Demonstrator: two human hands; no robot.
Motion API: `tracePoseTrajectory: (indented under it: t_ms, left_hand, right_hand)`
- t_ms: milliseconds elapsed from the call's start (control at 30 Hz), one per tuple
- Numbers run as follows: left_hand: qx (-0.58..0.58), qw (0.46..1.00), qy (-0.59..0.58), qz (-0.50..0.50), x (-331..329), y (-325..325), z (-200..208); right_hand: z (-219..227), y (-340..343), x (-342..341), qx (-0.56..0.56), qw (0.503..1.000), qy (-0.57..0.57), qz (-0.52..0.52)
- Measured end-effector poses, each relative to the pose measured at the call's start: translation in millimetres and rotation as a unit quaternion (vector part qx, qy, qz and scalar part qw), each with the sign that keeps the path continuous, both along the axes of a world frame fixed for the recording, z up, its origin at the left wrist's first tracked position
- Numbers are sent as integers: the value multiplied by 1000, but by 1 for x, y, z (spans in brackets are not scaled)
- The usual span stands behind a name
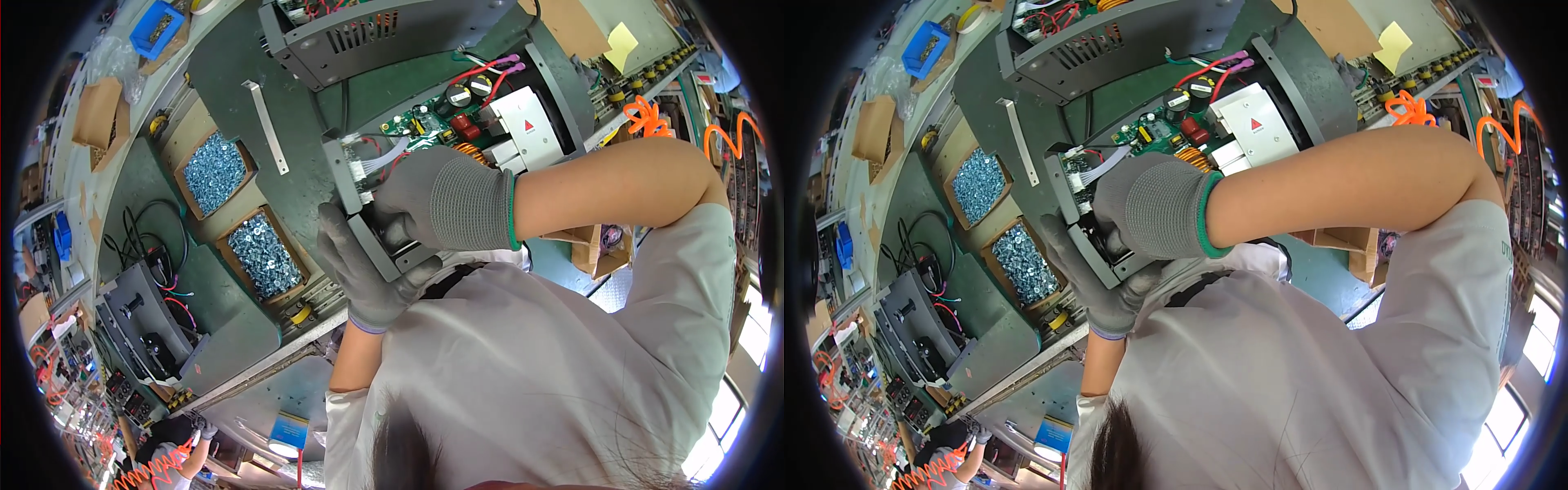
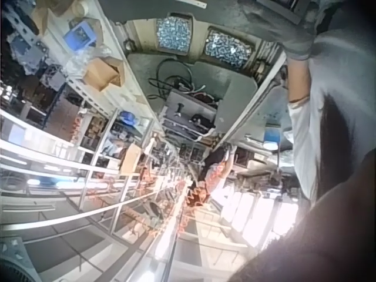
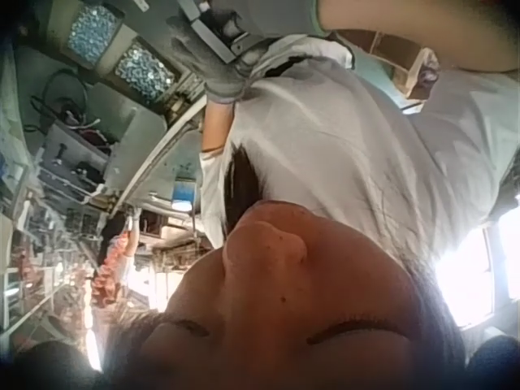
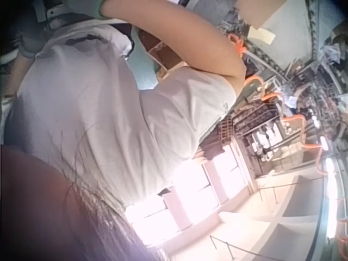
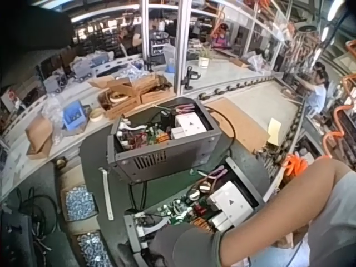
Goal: Assembling internal components of a power inverter unit on a factory assembly line.
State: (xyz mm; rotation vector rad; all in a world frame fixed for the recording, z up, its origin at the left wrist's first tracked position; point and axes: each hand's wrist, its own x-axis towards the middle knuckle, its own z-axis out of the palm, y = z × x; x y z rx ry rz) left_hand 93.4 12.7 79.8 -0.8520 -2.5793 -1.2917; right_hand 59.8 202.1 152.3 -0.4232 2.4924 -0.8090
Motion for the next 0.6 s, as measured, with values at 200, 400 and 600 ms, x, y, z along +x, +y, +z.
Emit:
tracePoseTrajectory:
  t_ms: [200,400,600]
  left_hand:
    - [29,1000,-7,-1,2,0,-3]
    - [6,1000,-8,-11,1,1,0]
    - [9,1000,-15,-8,3,0,-1]
  right_hand:
    - [1,-1,-1,-10,1000,-21,14]
    - [-2,-3,6,50,998,31,13]
    - [-2,-3,3,3,1000,5,6]
